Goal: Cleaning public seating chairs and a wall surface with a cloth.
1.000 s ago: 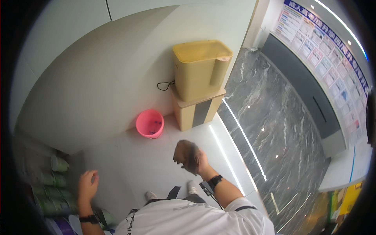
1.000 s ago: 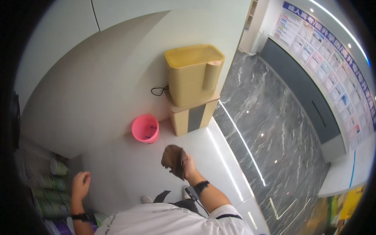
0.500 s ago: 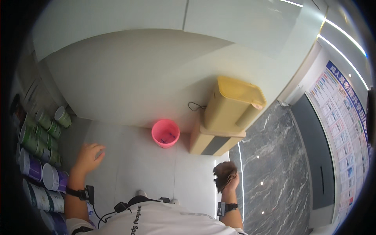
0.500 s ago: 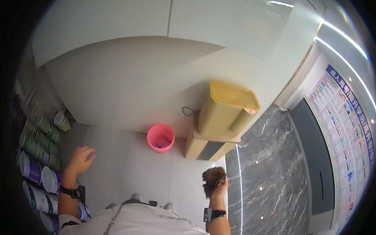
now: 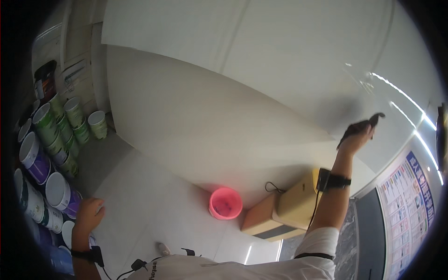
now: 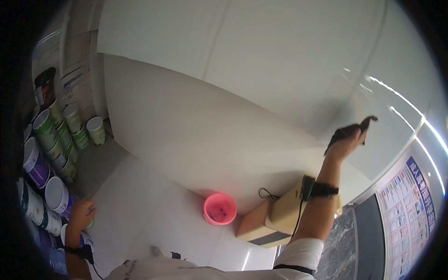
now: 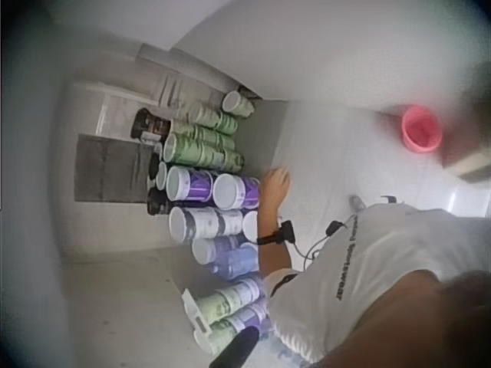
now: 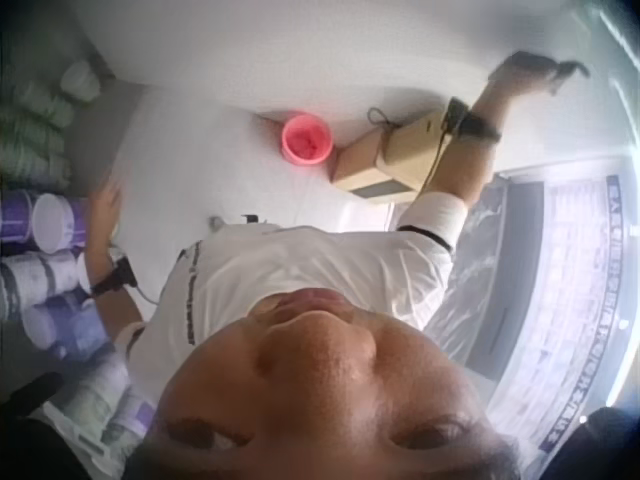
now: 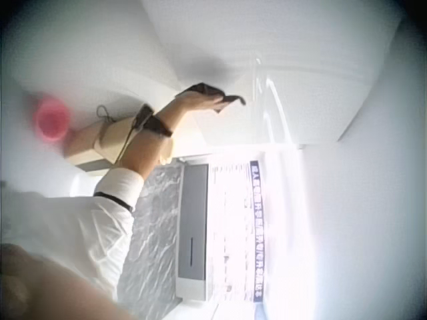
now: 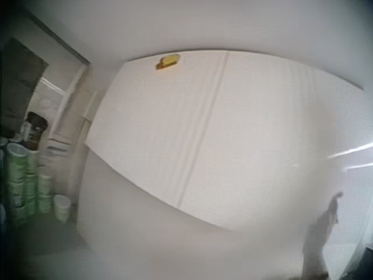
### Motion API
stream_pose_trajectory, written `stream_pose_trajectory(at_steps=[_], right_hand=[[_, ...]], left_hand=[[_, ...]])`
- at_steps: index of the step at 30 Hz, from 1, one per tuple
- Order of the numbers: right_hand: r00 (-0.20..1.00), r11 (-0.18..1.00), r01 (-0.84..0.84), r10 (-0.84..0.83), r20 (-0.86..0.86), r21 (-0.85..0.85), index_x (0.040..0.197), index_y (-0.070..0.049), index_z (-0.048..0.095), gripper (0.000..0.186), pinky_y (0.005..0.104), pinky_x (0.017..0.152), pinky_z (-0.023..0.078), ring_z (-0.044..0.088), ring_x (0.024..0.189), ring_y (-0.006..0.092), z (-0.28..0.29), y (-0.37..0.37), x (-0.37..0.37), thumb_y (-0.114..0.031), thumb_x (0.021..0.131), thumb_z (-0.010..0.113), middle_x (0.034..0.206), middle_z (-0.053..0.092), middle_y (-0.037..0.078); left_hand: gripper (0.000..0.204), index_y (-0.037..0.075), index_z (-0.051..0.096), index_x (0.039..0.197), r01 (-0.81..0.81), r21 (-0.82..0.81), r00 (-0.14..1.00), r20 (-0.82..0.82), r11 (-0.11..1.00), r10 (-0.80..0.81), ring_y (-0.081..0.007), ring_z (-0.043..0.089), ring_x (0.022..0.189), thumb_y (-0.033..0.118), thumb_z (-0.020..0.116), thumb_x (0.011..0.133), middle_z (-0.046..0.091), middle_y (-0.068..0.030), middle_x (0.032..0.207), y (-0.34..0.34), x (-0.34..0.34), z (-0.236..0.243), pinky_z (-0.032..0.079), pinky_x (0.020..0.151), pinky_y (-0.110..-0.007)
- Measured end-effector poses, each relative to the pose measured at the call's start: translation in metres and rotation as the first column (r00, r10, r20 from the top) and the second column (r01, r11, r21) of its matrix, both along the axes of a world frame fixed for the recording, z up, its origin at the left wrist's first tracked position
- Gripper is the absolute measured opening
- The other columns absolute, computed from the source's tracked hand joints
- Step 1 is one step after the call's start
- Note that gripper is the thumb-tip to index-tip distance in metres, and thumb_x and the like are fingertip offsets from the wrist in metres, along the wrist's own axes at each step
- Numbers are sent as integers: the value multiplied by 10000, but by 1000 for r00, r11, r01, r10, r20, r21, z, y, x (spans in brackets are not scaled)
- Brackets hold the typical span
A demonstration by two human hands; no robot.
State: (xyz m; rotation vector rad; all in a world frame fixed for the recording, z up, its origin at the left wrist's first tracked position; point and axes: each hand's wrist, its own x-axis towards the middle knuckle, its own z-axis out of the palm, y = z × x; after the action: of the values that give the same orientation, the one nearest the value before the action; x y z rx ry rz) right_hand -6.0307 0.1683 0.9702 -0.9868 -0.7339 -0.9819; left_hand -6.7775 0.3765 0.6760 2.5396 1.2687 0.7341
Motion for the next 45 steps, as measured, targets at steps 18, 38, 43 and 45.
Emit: stream_pose_trajectory(at_steps=[18,38,43,45], right_hand=[[554,534,827,-721,417,-176,1571,-92,320,611,513,1221,166,234,1488,428,8,147,-8,-428,1063,371,1625,279,195],[615,576,776,-597,515,-258,1567,-96,342,650,533,1208,205,226,1493,456,-2,516,-293,-408,1011,467,1630,281,182],[736,610,675,-525,427,-415,1590,-101,280,788,552,1193,239,149,1513,473,-40,647,-396,-325,908,607,1664,180,180],[801,655,596,-442,404,-465,1592,-99,270,776,542,1184,243,170,1512,460,-45,704,-442,-303,920,602,1664,179,180]], left_hand=[[73,63,668,897,281,177,938,158,943,-309,-349,628,797,114,679,847,656,-119,825,298,115,60,495,718,-443],[88,90,706,911,572,339,775,74,747,-627,-295,638,758,114,712,827,677,-67,806,560,71,75,480,730,-423],[86,47,703,900,562,184,816,39,806,-577,-343,626,779,93,705,827,676,-105,823,628,-24,58,466,717,-440],[94,37,703,904,553,154,828,6,819,-560,-355,624,787,91,704,828,678,-115,834,656,-56,47,465,721,-444]])
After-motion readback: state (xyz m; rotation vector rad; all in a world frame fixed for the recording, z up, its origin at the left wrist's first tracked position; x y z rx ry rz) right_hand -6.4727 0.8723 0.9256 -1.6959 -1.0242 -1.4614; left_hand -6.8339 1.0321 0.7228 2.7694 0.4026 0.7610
